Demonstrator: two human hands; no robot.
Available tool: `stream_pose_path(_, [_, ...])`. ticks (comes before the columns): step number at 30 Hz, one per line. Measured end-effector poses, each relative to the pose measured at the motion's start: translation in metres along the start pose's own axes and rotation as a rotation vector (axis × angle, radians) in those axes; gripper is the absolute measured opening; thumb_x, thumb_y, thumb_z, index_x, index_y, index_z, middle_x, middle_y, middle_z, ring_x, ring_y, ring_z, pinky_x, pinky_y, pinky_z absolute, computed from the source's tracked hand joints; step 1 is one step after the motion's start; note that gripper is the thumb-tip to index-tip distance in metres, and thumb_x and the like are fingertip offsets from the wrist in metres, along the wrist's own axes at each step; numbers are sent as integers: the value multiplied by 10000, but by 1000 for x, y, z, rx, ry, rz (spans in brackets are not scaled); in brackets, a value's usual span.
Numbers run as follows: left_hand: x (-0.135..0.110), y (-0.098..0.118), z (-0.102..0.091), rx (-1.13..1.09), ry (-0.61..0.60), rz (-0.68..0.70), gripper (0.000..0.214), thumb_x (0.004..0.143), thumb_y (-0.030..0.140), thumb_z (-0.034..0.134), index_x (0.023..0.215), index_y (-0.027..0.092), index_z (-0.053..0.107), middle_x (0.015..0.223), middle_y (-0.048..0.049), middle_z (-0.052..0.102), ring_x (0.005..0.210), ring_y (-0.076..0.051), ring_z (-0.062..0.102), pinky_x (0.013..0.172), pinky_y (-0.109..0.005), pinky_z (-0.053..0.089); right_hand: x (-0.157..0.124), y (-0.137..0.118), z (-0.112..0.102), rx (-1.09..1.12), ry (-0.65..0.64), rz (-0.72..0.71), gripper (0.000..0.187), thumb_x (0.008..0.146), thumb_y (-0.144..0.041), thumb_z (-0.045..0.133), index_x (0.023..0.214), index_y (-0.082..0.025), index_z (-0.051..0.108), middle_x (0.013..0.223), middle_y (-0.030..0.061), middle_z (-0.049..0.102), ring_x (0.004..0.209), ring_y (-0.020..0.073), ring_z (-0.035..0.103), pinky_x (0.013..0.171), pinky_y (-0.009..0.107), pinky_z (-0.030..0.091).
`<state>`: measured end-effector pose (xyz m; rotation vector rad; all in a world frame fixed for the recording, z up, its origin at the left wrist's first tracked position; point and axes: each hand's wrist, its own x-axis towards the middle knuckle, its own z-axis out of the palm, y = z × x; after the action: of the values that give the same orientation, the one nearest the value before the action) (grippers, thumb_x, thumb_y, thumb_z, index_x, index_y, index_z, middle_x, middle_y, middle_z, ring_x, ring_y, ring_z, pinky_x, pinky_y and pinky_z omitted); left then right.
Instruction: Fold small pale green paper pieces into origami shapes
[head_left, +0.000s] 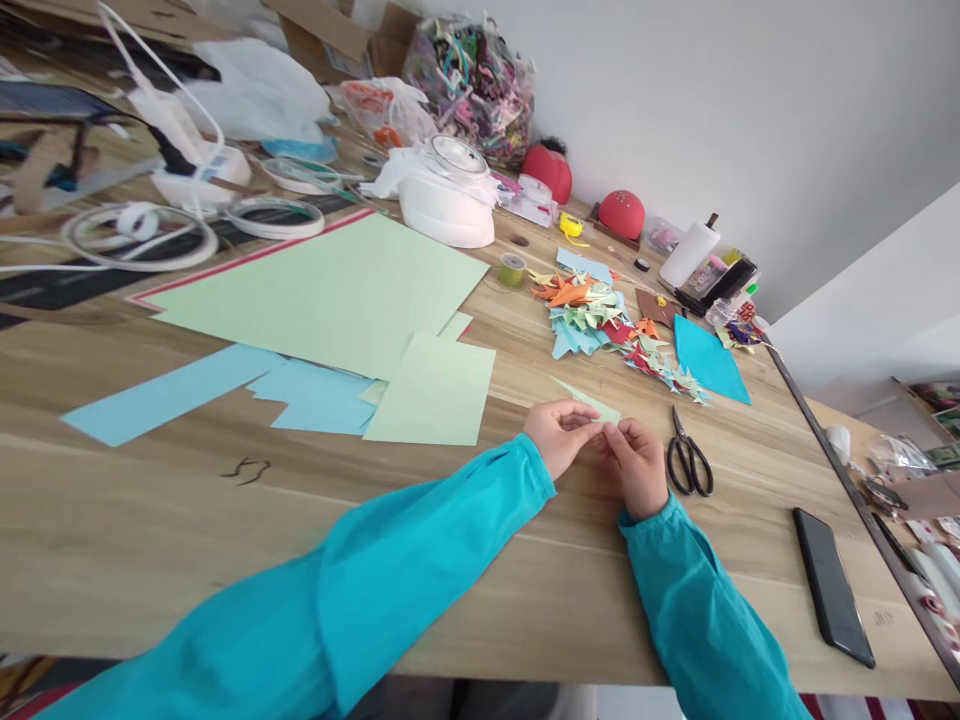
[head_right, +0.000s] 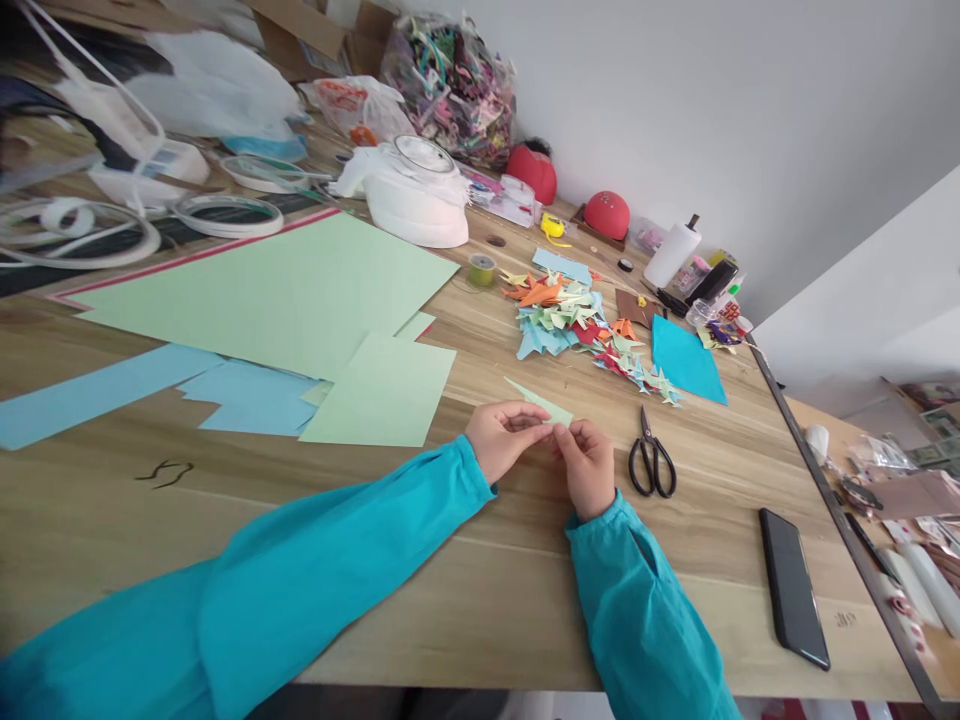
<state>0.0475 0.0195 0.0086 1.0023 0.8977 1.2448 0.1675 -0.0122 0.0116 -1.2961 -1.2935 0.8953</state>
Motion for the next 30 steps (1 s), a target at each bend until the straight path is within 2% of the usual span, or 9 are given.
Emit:
stream_pose_path(5, [-1,2,0,-31,-41,-18,143,540,164,714,658,124,642,512,-3,631,503,-131,604,550,-248,513,-2,-2,-1,-69,12,-63,295,776,-387,577,585,-176,498,498,-35,503,474,90,442,497,233,352])
stream_pose_path(10, [-2,5,1,-67,-54,-40,140,543,175,717,647,115,645,494,0,624,476,-120,591,536,-244,508,-2,-1,-1,30,-4,-46,293,781,-368,576,579,-175,486,492,-39,500,464,82,428,487,226,337])
stream_pose_path(16, [-1,4,2,-188,-51,-80,195,558,241,722,696,114,670,594,-23,671,545,-145,630,616,-292,541,0,3,-2,109,13,-46,246,779,-335,586,610,-169,520,521,-32,524,492,85,448,507,225,349])
stream_pose_path(24, [0,1,1,42,-40,65,142,591,202,688,710,125,686,642,-33,673,598,-137,615,604,-254,508,0,-1,-2,20,30,-85,258,782,-344,580,595,-173,529,523,-31,524,506,91,463,538,234,376])
stream_pose_path(30, [0,0,0,71,-39,71,156,590,204,691,719,118,679,598,-27,648,571,-130,596,572,-240,491,0,-2,-1,28,14,-25,262,754,-368,605,595,-170,538,524,-21,543,490,95,473,507,234,381])
